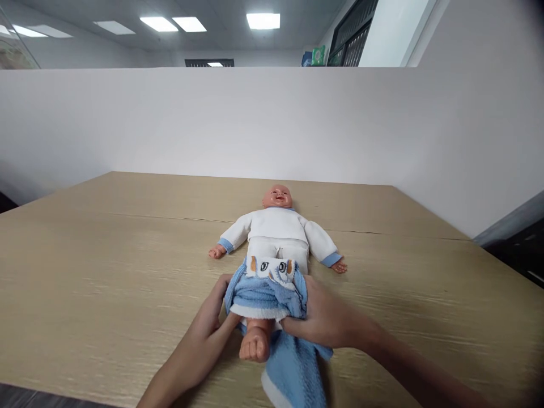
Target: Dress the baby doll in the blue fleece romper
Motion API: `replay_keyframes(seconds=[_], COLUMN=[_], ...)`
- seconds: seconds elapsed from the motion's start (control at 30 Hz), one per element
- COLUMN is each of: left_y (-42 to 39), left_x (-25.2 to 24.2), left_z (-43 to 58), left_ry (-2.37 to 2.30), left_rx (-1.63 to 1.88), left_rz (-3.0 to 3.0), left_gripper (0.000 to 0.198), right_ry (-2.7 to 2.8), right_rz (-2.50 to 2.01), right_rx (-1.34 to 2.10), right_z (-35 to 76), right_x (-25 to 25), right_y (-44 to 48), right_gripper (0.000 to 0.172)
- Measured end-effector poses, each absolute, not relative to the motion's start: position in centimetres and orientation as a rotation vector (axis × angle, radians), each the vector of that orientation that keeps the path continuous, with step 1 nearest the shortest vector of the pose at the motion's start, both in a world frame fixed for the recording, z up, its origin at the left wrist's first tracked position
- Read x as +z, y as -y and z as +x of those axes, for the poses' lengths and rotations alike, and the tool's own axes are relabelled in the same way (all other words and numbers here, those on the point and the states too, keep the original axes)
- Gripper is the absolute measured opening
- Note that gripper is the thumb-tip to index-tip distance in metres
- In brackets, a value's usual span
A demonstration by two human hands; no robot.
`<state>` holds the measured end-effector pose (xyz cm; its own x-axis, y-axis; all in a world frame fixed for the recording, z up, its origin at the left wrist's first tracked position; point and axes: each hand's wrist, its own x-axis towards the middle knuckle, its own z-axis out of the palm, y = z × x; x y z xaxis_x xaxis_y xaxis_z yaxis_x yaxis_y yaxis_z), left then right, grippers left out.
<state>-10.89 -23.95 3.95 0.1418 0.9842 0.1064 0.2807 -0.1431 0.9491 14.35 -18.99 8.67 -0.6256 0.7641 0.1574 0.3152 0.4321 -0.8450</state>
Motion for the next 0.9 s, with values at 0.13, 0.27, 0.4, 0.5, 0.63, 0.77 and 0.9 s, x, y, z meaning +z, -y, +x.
replay_keyframes(seconds=[0.13,0.27,0.4,0.5,0.63,0.77,0.9], left_y=[23.7,23.9,24.2,24.0,22.8,20.6,17.5], left_x=[4.5,4.8,4.5,4.4,5.8,9.0,12.1], left_z=[-11.4,-12.0,-12.8,-13.3,-13.0,-11.6,-10.0], left_ry=[-1.243,-1.176,-1.160,-1.183,-1.170,-1.160,-1.067], left_rx=[1.018,0.955,0.915,0.869,0.874,0.663,0.337], left_rz=[1.549,1.515,1.571,1.567,1.674,1.933,2.197], left_gripper=[0.050,0.049,0.071,0.082,0.066,0.053,0.053], right_ry=[2.135,2.043,1.886,1.764,1.637,1.688,1.962], right_rz=[-0.842,-0.817,-0.845,-0.842,-0.695,-0.722,-0.836], right_rx=[1.248,1.294,1.497,1.665,1.891,2.001,1.915], right_z=[15.4,15.8,17.0,18.4,19.5,20.4,21.4], right_x=[8.2,7.9,6.7,5.3,4.0,4.0,4.7], right_y=[18.4,18.7,18.4,17.4,15.9,15.4,15.8], right_gripper=[0.064,0.064,0.049,0.033,0.044,0.049,0.050])
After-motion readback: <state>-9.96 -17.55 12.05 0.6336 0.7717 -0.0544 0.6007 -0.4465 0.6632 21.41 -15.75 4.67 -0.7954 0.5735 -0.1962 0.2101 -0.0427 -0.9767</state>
